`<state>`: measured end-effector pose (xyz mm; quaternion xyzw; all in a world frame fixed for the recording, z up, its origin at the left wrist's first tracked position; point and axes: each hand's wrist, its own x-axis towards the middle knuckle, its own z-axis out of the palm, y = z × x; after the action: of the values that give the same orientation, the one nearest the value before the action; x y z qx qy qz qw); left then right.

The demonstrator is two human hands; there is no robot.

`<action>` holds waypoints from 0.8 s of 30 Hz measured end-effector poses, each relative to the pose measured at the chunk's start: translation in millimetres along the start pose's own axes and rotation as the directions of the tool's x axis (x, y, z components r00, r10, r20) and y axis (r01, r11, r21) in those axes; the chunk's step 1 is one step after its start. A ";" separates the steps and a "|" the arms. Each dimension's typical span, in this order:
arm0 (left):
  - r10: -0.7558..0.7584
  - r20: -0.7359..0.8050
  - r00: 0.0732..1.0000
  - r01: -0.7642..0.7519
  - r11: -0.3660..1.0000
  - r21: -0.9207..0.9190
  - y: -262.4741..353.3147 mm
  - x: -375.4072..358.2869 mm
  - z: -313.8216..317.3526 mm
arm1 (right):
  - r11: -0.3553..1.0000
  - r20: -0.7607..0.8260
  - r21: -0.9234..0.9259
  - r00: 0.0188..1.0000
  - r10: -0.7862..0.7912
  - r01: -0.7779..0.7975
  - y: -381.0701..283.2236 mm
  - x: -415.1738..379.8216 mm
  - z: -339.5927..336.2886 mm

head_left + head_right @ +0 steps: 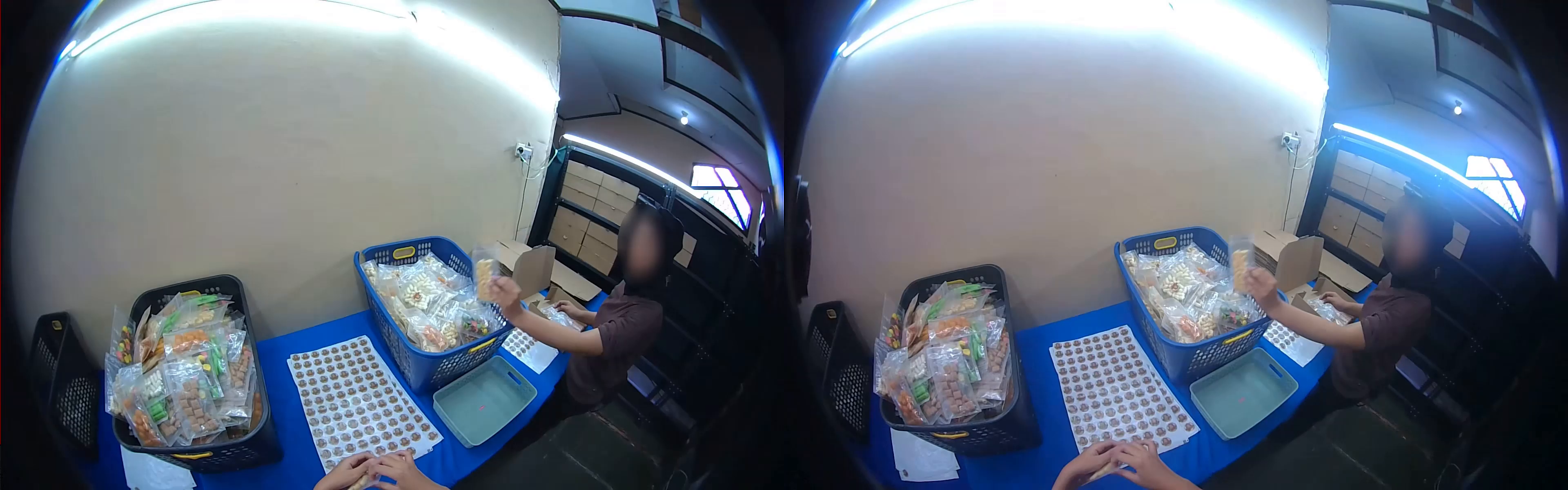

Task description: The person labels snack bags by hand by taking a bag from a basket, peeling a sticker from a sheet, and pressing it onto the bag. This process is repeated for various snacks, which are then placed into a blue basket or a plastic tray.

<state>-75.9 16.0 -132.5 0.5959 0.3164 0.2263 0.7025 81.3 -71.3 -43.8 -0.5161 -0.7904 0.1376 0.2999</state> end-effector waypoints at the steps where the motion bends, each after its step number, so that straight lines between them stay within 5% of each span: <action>1: 0.135 0.001 0.991 -0.135 0.986 0.094 -1.8 0.9 -0.3 | 1.000 -0.080 -0.010 0.997 -0.022 0.021 5.1 -2.8 7.0; 4: 0.166 -0.150 0.975 -0.122 0.956 0.267 21.6 -7.6 -9.5 | 0.980 -0.125 0.198 0.991 0.058 -0.032 9.3 -1.8 -2.8; 7: 0.389 -0.166 0.906 -0.227 0.780 0.583 100.5 -42.7 7.1 | 0.889 -0.103 0.410 0.958 0.268 -0.205 2.8 4.2 -17.8; 11: 0.577 -0.150 0.803 -0.384 0.692 0.611 107.6 -40.4 23.7 | 0.792 -0.153 0.569 0.918 0.365 -0.220 -3.2 12.2 -9.2; 14: 0.575 -0.256 0.777 -0.314 0.707 0.633 80.2 -32.2 8.6 | 0.804 -0.220 0.575 0.918 0.329 -0.151 -10.9 22.7 -0.1; 17: 0.652 -0.375 0.659 -0.282 0.677 0.680 86.0 -33.9 13.5 | 0.748 -0.125 0.597 0.887 0.445 -0.291 -11.9 27.9 19.1; 24: 0.619 -0.602 0.504 -0.240 0.770 0.591 87.7 -23.0 8.6 | 0.699 -0.097 0.634 0.862 0.497 -0.332 -37.9 52.8 10.5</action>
<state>-80.6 10.5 -41.8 0.6401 0.4626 0.5539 0.2635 31.9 -39.2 -14.5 -0.5740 -0.5212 0.3746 0.5085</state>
